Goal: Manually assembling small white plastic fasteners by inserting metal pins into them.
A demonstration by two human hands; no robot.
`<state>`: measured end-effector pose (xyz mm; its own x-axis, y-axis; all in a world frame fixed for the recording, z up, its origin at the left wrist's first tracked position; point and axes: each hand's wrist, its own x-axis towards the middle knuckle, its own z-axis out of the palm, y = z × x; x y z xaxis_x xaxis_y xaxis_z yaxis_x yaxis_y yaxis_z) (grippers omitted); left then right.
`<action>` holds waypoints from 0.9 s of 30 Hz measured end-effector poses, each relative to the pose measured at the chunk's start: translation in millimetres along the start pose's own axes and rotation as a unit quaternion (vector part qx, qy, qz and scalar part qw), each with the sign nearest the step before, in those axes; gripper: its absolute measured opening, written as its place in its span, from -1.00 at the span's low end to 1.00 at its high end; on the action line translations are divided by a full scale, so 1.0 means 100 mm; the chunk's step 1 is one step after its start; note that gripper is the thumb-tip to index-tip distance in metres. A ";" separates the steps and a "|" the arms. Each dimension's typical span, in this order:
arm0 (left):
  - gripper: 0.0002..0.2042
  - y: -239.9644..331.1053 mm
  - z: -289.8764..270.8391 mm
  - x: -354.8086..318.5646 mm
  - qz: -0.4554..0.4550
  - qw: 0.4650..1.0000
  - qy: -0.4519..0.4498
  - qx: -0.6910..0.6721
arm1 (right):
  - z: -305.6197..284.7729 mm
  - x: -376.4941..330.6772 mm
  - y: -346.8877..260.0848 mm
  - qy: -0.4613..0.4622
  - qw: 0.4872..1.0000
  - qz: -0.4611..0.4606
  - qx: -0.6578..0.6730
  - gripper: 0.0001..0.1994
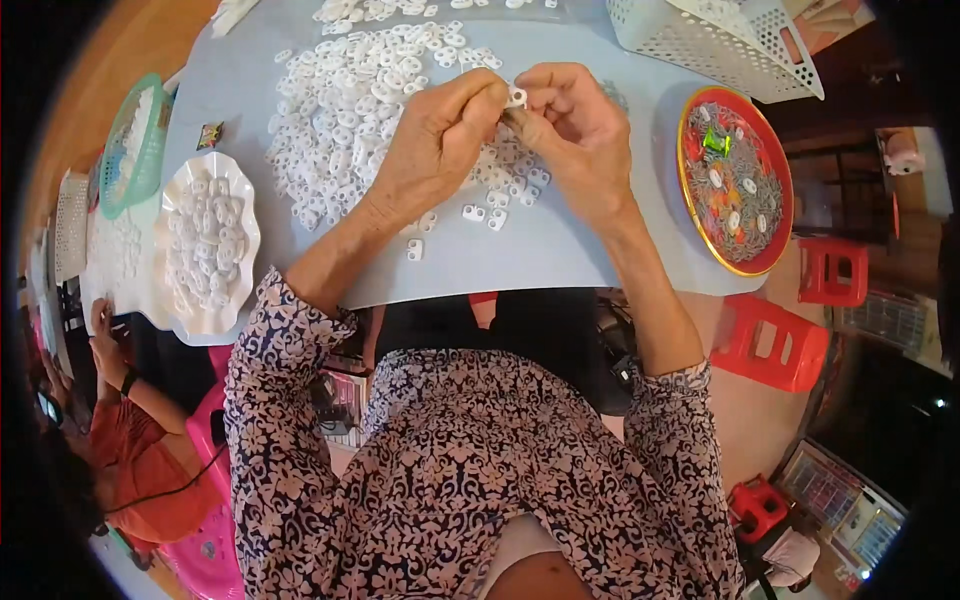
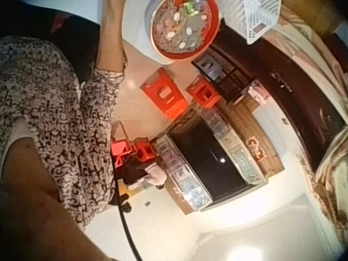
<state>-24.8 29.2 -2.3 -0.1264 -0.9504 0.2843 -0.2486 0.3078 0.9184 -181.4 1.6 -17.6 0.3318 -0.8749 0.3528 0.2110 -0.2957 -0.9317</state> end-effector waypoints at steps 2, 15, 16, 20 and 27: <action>-0.74 -0.03 0.02 -0.01 0.014 1.000 0.021 -0.002 | -0.01 0.00 0.02 -0.013 1.000 0.012 0.000 -0.76; -0.74 -0.10 -0.05 0.03 -0.012 0.999 -0.033 -0.014 | -0.02 -0.01 -0.06 -0.012 0.999 0.029 0.004 -0.71; -0.74 -0.10 -0.05 0.05 -0.026 0.998 -0.006 -0.060 | -0.03 -0.01 -0.06 -0.018 0.999 0.037 0.002 -0.70; -0.73 -0.04 -0.10 0.04 -0.047 0.996 0.011 -0.081 | -0.01 -0.01 -0.09 -0.011 0.998 0.057 -0.021 -0.69; -0.72 -0.06 -0.11 0.06 -0.072 0.994 -0.019 -0.073 | -0.02 -0.01 -0.11 -0.024 0.998 0.062 -0.008 -0.67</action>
<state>-13.6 21.1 -2.9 -0.1360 -0.9810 0.1384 -0.1242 0.1555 0.9800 -185.5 4.9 -8.2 0.3990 -0.8857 0.2372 0.1503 -0.1920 -0.9698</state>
